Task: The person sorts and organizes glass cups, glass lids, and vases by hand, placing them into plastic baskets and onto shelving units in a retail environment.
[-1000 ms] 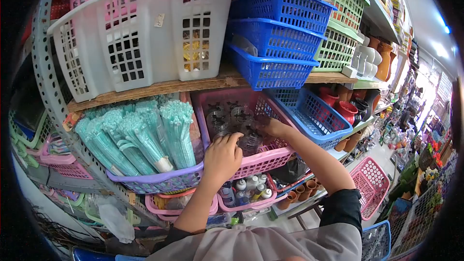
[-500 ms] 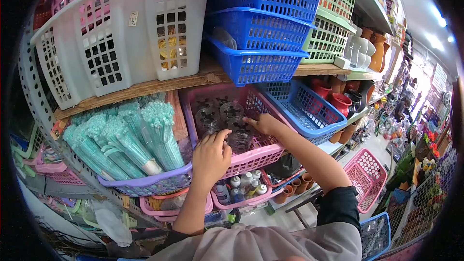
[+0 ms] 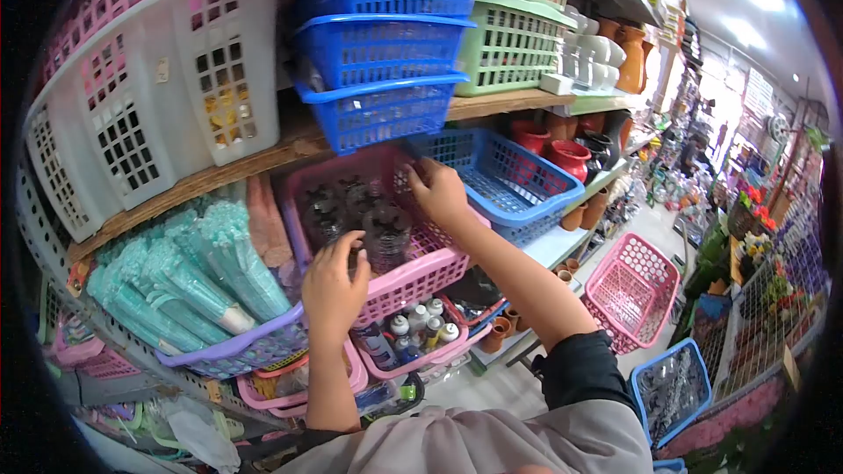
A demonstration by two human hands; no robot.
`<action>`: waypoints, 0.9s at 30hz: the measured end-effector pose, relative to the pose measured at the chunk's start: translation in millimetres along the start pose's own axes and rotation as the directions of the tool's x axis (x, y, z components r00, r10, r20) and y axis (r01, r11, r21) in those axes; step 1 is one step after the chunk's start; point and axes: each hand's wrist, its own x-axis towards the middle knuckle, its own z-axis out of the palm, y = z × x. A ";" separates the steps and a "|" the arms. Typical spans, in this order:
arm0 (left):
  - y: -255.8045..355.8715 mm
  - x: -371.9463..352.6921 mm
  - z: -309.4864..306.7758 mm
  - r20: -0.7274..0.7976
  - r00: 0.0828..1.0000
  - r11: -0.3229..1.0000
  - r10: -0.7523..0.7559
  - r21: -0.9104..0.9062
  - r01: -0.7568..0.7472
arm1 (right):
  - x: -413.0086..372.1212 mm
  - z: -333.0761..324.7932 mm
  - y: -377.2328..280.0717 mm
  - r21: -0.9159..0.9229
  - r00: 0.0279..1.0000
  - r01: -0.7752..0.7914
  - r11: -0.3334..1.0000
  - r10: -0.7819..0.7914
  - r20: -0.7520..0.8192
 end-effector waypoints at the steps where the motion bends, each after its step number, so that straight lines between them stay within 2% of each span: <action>1: 2.5 0.7 -1.2 0.010 1.000 1.000 -0.021 -0.004 0.021 | -2.7 -3.1 -3.2 0.055 0.993 0.071 0.996 -0.065 -0.103; 2: 2.2 0.4 -1.0 0.024 0.999 0.999 -0.043 -0.020 0.044 | -9.2 -6.4 -6.4 0.114 0.972 0.136 0.984 -0.111 -0.207; 3: 5.3 1.1 -4.1 0.053 0.997 0.998 -0.056 -0.024 0.057 | -18.7 -14.9 -9.5 0.102 0.972 0.118 0.988 -0.094 -0.214; 5: 5.6 1.8 -5.0 0.074 0.997 0.993 -0.029 -0.114 0.038 | -41.5 -37.0 -16.7 0.193 0.985 0.120 0.974 -0.093 -0.145; 6: 8.3 2.0 -3.0 0.055 0.997 0.989 -0.047 -0.138 0.054 | -55.4 -55.6 -21.9 0.163 0.991 0.119 0.979 -0.108 -0.076; 7: 16.5 3.0 -3.9 0.028 1.000 0.989 -0.010 -0.145 0.014 | -68.2 -67.6 -18.0 0.124 0.960 0.262 0.957 -0.246 -0.130; 9: 44.2 1.6 2.0 -0.049 0.995 0.988 0.090 -0.125 -0.096 | -98.5 -100.1 -18.7 0.118 0.958 0.281 0.953 -0.271 -0.092; 11: 72.5 -2.9 21.5 -0.034 0.978 0.939 0.204 -0.276 -0.205 | -127.2 -131.7 -14.5 0.089 0.957 0.286 0.954 -0.279 -0.080; 12: 88.5 -8.1 32.5 0.040 0.968 0.896 0.249 -0.389 -0.215 | -141.7 -149.4 -14.0 0.064 0.964 0.261 0.963 -0.256 -0.076; 13: 106.5 -16.1 47.6 0.118 0.962 0.828 0.248 -0.541 -0.147 | -157.3 -165.2 -9.7 0.069 0.969 0.236 0.969 -0.230 -0.084; 15: 138.6 -35.0 81.0 0.244 0.913 0.751 0.327 -0.653 -0.094 | -191.5 -201.9 -7.1 0.056 0.986 0.137 0.989 -0.131 -0.104; 17: 175.9 -56.4 109.0 0.277 0.848 0.691 0.453 -0.710 -0.137 | -232.3 -237.7 0.5 0.014 0.994 -0.030 0.999 0.032 -0.109; 18: 191.2 -69.8 124.8 0.342 0.801 0.679 0.492 -0.726 -0.107 | -253.6 -256.3 8.5 -0.010 0.992 -0.085 0.996 0.083 -0.100; 19: 209.6 -85.6 139.3 0.385 0.764 0.616 0.517 -0.787 -0.020 | -275.0 -274.5 14.1 -0.023 0.984 -0.119 0.993 0.115 -0.135; 21: 245.4 -117.3 163.4 0.507 0.655 0.555 0.561 -0.817 0.157 | -319.2 -306.9 25.8 -0.012 0.939 -0.290 0.957 0.282 -0.196; 22: 265.3 -128.1 168.3 0.517 0.583 0.569 0.627 -0.815 0.111 | -340.5 -324.0 29.7 -0.010 0.907 -0.374 0.927 0.363 -0.215; 23: 283.8 -140.7 174.1 0.606 0.484 0.578 0.631 -0.784 0.228 | -362.2 -340.1 33.5 -0.006 0.867 -0.454 0.891 0.440 -0.235; 25: 310.4 -177.0 204.4 0.523 0.439 0.488 0.731 -0.850 0.199 | -407.0 -366.9 43.0 -0.006 0.830 -0.498 0.867 0.474 -0.294; 26: 324.6 -195.0 215.9 0.541 0.381 0.465 0.750 -0.841 0.278 | -427.5 -380.3 43.6 -0.043 0.785 -0.570 0.821 0.528 -0.322; 27: 338.7 -212.3 226.9 0.533 0.359 0.452 0.766 -0.844 0.288 | -446.7 -393.2 44.2 -0.075 0.736 -0.638 0.767 0.578 -0.353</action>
